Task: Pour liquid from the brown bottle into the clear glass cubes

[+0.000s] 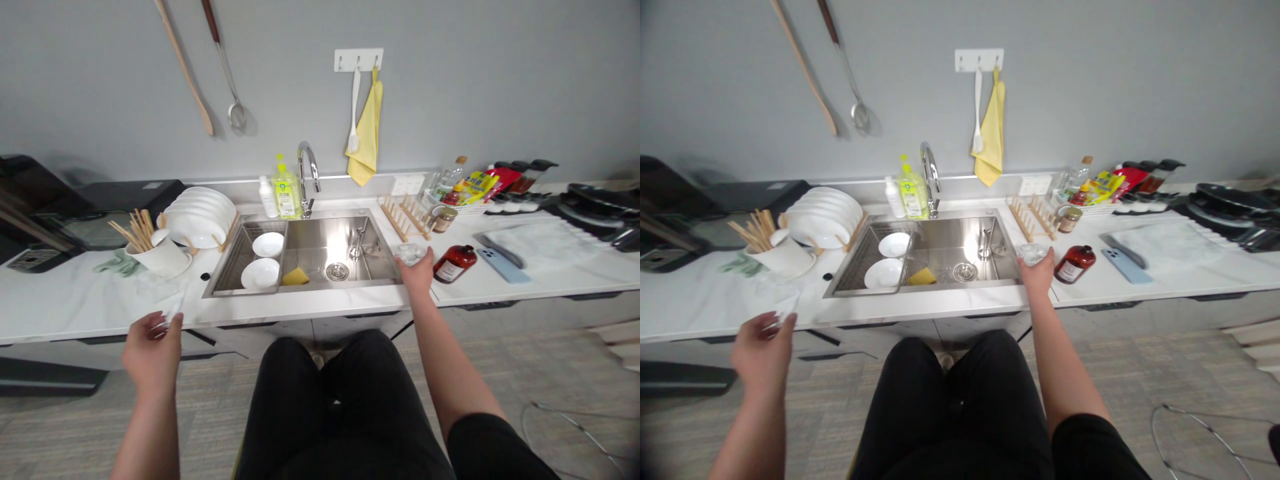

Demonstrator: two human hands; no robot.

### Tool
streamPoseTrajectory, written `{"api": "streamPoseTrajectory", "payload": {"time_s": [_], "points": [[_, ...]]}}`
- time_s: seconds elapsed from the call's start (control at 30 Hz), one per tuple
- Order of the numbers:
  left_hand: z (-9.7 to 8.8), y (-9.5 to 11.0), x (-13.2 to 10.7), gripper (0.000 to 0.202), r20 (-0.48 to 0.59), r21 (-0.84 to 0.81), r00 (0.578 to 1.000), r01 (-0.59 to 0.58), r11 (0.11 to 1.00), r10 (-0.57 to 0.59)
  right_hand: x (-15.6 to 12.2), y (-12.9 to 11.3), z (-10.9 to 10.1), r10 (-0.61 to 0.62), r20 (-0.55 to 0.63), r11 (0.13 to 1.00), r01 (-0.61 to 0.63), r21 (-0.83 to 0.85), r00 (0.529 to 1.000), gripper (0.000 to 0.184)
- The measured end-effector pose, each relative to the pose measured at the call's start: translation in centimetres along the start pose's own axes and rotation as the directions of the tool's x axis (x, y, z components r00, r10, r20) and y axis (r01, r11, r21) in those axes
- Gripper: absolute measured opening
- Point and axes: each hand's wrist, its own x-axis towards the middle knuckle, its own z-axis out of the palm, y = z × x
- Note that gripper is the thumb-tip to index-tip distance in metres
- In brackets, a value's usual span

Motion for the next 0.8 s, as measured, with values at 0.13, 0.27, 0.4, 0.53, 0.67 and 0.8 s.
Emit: {"api": "streamPoseTrajectory", "payload": {"time_s": [0.13,0.27,0.4,0.53,0.67,0.8], "points": [[-0.1,0.6,-1.6,0.061,0.086,-0.059,0.993,0.091,0.994,-0.086,0.8,0.0,0.0,0.148,-0.009,0.989,-0.148,-0.001,0.989,0.087],[0.6,2.1,-3.4,0.065,0.249,-0.108,0.963,0.139,0.984,-0.108,0.9,-0.1,-0.2,0.167,-0.046,0.986,-0.166,0.034,0.985,0.075],[2.2,4.7,-5.2,0.07,0.464,-0.333,0.883,0.245,0.911,-0.068,0.5,-0.4,-1.3,0.117,-0.051,0.991,-0.113,0.067,0.992,0.077],[3.4,8.7,-6.7,0.067,0.59,-0.451,0.807,0.328,0.83,0.001,-1.0,-1.7,-3.2,0.017,0.029,0.982,-0.022,0.186,0.999,0.076],[3.9,14.4,-7.3,0.056,0.667,-0.517,0.721,0.264,0.814,0.19,-4.3,-4.5,-5.3,-0.124,0.219,0.912,0.024,0.41,0.968,0.08],[4.6,20.3,-7.5,0.044,0.71,-0.561,0.561,0.085,0.823,0.426,-8.9,-8.2,-6.9,-0.255,0.398,0.831,-0.011,0.557,0.881,0.08]]}}
